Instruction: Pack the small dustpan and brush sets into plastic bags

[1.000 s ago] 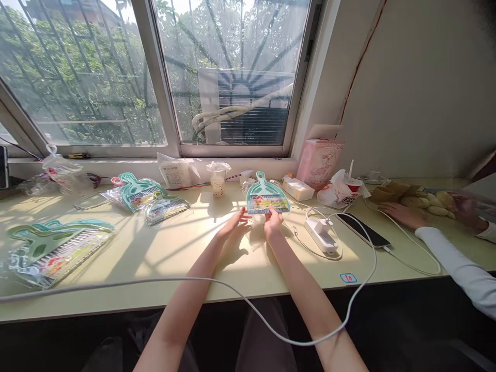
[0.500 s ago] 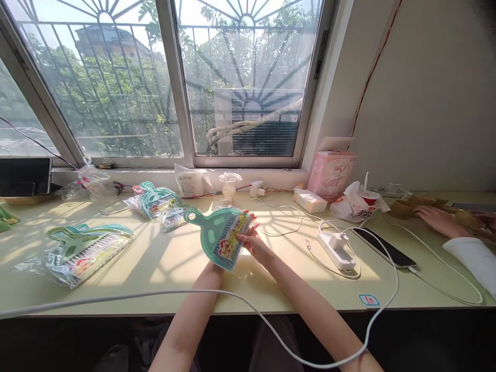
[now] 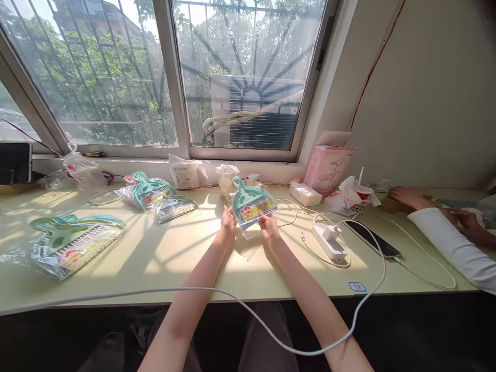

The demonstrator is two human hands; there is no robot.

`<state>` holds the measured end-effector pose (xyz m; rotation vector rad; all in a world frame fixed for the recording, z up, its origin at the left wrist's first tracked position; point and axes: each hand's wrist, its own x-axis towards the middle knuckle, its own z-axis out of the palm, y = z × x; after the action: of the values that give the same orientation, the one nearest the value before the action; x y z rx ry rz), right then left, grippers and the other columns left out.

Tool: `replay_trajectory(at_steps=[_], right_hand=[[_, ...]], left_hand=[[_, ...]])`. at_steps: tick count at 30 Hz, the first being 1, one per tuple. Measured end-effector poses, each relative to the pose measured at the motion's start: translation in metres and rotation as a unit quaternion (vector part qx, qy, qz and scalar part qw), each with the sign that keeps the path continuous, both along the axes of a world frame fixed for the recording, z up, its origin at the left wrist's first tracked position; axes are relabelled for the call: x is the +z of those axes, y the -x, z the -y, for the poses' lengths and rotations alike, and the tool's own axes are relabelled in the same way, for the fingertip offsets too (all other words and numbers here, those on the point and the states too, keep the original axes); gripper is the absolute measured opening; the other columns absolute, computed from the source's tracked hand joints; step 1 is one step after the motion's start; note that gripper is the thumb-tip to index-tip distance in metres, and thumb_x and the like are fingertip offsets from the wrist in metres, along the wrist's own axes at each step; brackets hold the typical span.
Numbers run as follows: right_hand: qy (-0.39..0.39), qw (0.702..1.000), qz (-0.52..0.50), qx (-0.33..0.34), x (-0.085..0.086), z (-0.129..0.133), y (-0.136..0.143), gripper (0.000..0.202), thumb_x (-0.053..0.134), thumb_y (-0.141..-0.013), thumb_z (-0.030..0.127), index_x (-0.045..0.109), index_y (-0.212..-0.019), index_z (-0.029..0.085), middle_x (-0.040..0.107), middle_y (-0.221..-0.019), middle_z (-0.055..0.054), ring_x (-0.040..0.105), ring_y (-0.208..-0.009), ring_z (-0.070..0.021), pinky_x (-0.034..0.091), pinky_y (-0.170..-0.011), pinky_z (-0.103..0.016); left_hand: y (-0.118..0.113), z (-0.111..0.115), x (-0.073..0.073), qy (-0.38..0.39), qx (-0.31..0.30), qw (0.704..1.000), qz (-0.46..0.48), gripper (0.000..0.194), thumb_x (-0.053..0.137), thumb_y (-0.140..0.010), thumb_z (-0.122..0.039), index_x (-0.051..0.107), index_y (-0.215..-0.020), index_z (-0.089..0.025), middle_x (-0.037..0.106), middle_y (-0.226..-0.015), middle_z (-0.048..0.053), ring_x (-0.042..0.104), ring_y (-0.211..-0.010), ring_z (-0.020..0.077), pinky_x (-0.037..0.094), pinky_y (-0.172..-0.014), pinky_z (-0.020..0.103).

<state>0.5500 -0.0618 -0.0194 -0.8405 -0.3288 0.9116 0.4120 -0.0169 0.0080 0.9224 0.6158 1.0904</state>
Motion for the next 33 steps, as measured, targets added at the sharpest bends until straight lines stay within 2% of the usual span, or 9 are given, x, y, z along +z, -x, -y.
replay_trajectory(at_steps=[3, 5, 8, 10, 13, 18, 23, 27, 33], right_hand=[[0.043, 0.997, -0.025, -0.063, -0.001, 0.000, -0.015, 0.026, 0.083, -0.079, 0.009, 0.070, -0.095, 0.025, 0.083, -0.092, 0.001, 0.081, -0.091, -0.0203, 0.070, -0.090, -0.035], [0.046, 0.997, -0.028, -0.064, -0.001, 0.000, -0.015, 0.025, 0.081, -0.079, 0.009, 0.070, -0.095, 0.024, 0.083, -0.091, 0.001, 0.081, -0.091, -0.0194, 0.070, -0.088, -0.032], [0.033, 0.998, -0.017, -0.053, -0.004, 0.000, -0.010, 0.024, 0.079, -0.077, 0.010, 0.072, -0.095, 0.024, 0.083, -0.091, 0.000, 0.082, -0.093, -0.0198, 0.070, -0.088, -0.031], [0.031, 0.998, -0.004, -0.051, -0.006, 0.000, -0.007, 0.024, 0.077, -0.076, 0.011, 0.072, -0.095, 0.025, 0.083, -0.093, 0.001, 0.082, -0.094, -0.0204, 0.071, -0.089, -0.033], [0.038, 0.998, 0.013, -0.050, -0.009, 0.001, -0.005, 0.025, 0.076, -0.075, 0.012, 0.071, -0.095, 0.026, 0.082, -0.096, 0.000, 0.082, -0.099, -0.0214, 0.072, -0.093, -0.036], [0.059, 0.996, 0.006, -0.063, -0.005, 0.006, 0.002, 0.023, 0.075, -0.078, 0.013, 0.070, -0.095, 0.028, 0.085, -0.106, -0.006, 0.082, -0.117, -0.0278, 0.072, -0.102, -0.046], [0.066, 0.997, 0.011, -0.048, 0.003, 0.009, 0.007, 0.025, 0.072, -0.081, 0.013, 0.074, -0.102, 0.027, 0.087, -0.114, -0.009, 0.081, -0.128, -0.0296, 0.071, -0.109, -0.047], [0.052, 0.996, 0.068, -0.023, -0.003, 0.007, 0.003, 0.034, 0.073, -0.081, 0.016, 0.078, -0.113, 0.027, 0.087, -0.119, -0.010, 0.081, -0.132, -0.0315, 0.069, -0.117, -0.049], [0.045, 0.994, 0.094, -0.033, -0.020, -0.001, -0.005, 0.030, 0.078, -0.089, 0.030, 0.077, -0.119, 0.026, 0.087, -0.126, -0.016, 0.080, -0.133, -0.0365, 0.066, -0.122, -0.059]], left_hand=[[-0.005, -0.007, -0.008, 0.048, 0.005, 0.998, -0.032, 0.048, 0.075, -0.109, -0.063, 0.076, -0.134, -0.022, 0.082, -0.141, 0.018, 0.074, -0.146, 0.0385, 0.065, -0.118, 0.051], [-0.011, -0.005, -0.014, 0.011, -0.015, 0.999, -0.036, 0.048, 0.083, -0.106, -0.052, 0.073, -0.143, -0.022, 0.081, -0.144, 0.016, 0.076, -0.142, 0.0379, 0.065, -0.118, 0.052], [-0.015, 0.001, -0.018, -0.047, -0.021, 0.998, -0.037, 0.062, 0.092, -0.097, -0.033, 0.068, -0.154, -0.027, 0.081, -0.144, 0.012, 0.079, -0.138, 0.0352, 0.065, -0.119, 0.055], [-0.014, 0.004, -0.017, -0.053, -0.035, 0.997, -0.046, 0.071, 0.095, -0.092, -0.026, 0.067, -0.157, -0.029, 0.083, -0.139, 0.012, 0.081, -0.134, 0.0351, 0.066, -0.118, 0.056], [-0.012, 0.008, -0.014, -0.049, -0.050, 0.995, -0.067, 0.074, 0.097, -0.088, -0.022, 0.068, -0.155, -0.029, 0.086, -0.131, 0.012, 0.082, -0.131, 0.0384, 0.067, -0.115, 0.057], [-0.014, 0.011, -0.013, -0.044, -0.019, 0.997, -0.061, 0.073, 0.095, -0.084, -0.015, 0.071, -0.151, -0.030, 0.086, -0.130, 0.011, 0.080, -0.136, 0.0376, 0.066, -0.116, 0.052], [-0.019, 0.002, -0.024, -0.063, 0.024, 0.996, -0.050, 0.063, 0.093, -0.084, -0.017, 0.075, -0.143, -0.028, 0.086, -0.126, 0.010, 0.079, -0.133, 0.0343, 0.065, -0.117, 0.050], [-0.023, -0.008, -0.032, -0.097, 0.055, 0.990, -0.084, 0.054, 0.094, -0.083, -0.022, 0.078, -0.134, -0.027, 0.085, -0.119, 0.009, 0.081, -0.126, 0.0329, 0.065, -0.116, 0.051], [-0.026, -0.014, -0.037, -0.164, 0.018, 0.983, -0.081, 0.060, 0.100, -0.083, -0.027, 0.078, -0.139, -0.029, 0.085, -0.114, 0.011, 0.082, -0.121, 0.0370, 0.063, -0.118, 0.061]])
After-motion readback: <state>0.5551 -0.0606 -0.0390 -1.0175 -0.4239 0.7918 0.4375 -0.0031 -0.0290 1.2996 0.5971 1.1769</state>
